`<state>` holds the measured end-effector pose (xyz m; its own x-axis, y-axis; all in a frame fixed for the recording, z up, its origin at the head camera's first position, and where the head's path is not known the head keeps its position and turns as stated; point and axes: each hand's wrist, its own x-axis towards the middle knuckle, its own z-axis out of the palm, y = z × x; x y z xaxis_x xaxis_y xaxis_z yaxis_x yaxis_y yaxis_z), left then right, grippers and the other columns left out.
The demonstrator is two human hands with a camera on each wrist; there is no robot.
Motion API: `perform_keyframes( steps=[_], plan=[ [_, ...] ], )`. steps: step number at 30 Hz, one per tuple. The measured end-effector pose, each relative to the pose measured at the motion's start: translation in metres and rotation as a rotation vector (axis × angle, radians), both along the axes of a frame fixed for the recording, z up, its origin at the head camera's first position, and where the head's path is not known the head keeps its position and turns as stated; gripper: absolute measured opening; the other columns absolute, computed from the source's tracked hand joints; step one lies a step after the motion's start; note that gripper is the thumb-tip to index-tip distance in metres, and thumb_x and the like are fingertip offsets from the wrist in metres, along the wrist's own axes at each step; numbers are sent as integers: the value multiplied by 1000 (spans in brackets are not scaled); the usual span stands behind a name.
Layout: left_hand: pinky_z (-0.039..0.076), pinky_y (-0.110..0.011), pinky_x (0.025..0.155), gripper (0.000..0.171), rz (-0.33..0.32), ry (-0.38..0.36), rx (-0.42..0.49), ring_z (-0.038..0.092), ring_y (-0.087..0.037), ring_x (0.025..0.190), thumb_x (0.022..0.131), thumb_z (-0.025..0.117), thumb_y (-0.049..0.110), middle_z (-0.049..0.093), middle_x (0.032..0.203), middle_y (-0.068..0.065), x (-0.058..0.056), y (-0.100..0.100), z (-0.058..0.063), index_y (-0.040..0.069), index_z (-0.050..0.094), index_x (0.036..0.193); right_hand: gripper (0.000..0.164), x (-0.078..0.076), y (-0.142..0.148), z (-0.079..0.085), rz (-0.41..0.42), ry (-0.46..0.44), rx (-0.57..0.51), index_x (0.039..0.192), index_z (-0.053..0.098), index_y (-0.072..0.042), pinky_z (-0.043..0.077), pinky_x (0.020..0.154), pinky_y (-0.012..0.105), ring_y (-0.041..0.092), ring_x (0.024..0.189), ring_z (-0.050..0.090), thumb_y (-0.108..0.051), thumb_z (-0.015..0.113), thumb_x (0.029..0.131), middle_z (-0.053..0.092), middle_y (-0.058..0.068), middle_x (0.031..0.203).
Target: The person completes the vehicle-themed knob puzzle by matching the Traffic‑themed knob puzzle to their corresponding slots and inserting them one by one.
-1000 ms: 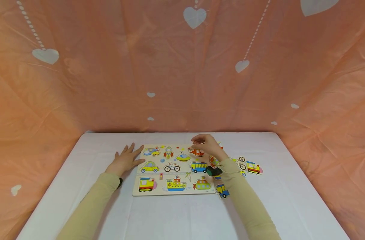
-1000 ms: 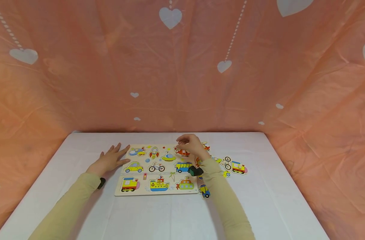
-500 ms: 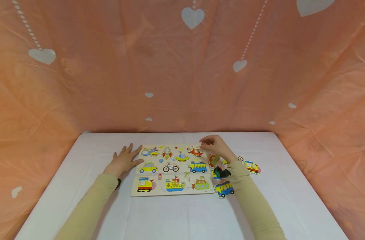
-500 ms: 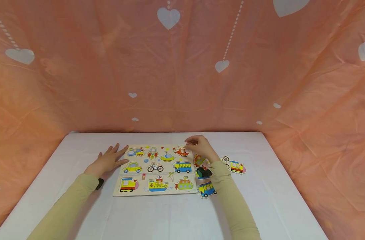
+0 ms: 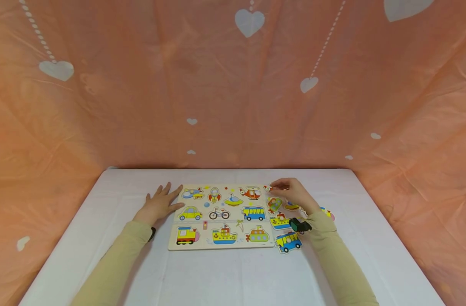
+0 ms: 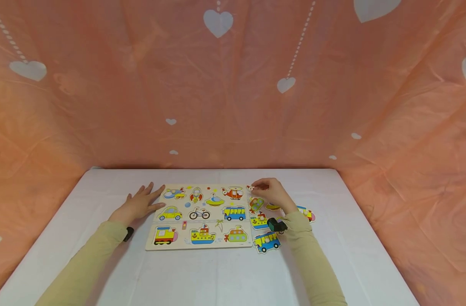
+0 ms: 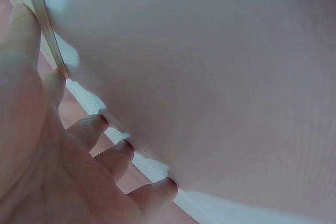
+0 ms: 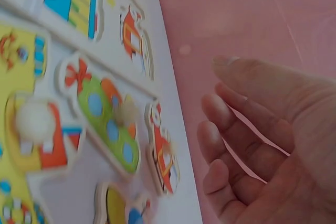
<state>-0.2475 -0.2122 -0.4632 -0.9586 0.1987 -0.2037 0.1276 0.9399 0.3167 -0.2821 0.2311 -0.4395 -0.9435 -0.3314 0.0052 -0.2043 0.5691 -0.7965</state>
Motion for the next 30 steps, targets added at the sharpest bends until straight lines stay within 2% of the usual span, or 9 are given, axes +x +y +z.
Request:
perform_keyframes(
  steps=[11, 22, 30],
  plan=[
    [5, -75, 100, 76, -12, -4, 0, 7, -54, 137, 93, 54, 52, 10, 154, -29, -1, -1, 0, 15, 25, 152, 30, 8, 28, -12, -41, 10, 17, 111, 68, 3, 52, 67, 26, 22, 86, 61, -15, 72, 87, 68, 9, 93],
    [6, -75, 100, 75, -18, 11, -4, 7, -53, 137, 93, 53, 52, 10, 154, -29, -1, -3, -3, 16, 25, 153, 31, 15, 46, -20, -86, -24, 17, 113, 67, 2, 52, 71, 29, 21, 86, 63, -16, 72, 87, 69, 8, 95],
    [3, -74, 102, 76, 8, -2, -2, 4, -52, 138, 93, 54, 52, 9, 155, -27, 0, 0, -2, 17, 25, 153, 32, 16, 59, -23, -54, 3, 54, 111, 68, 2, 52, 72, 26, 20, 87, 63, -14, 74, 85, 70, 9, 96]
  ],
)
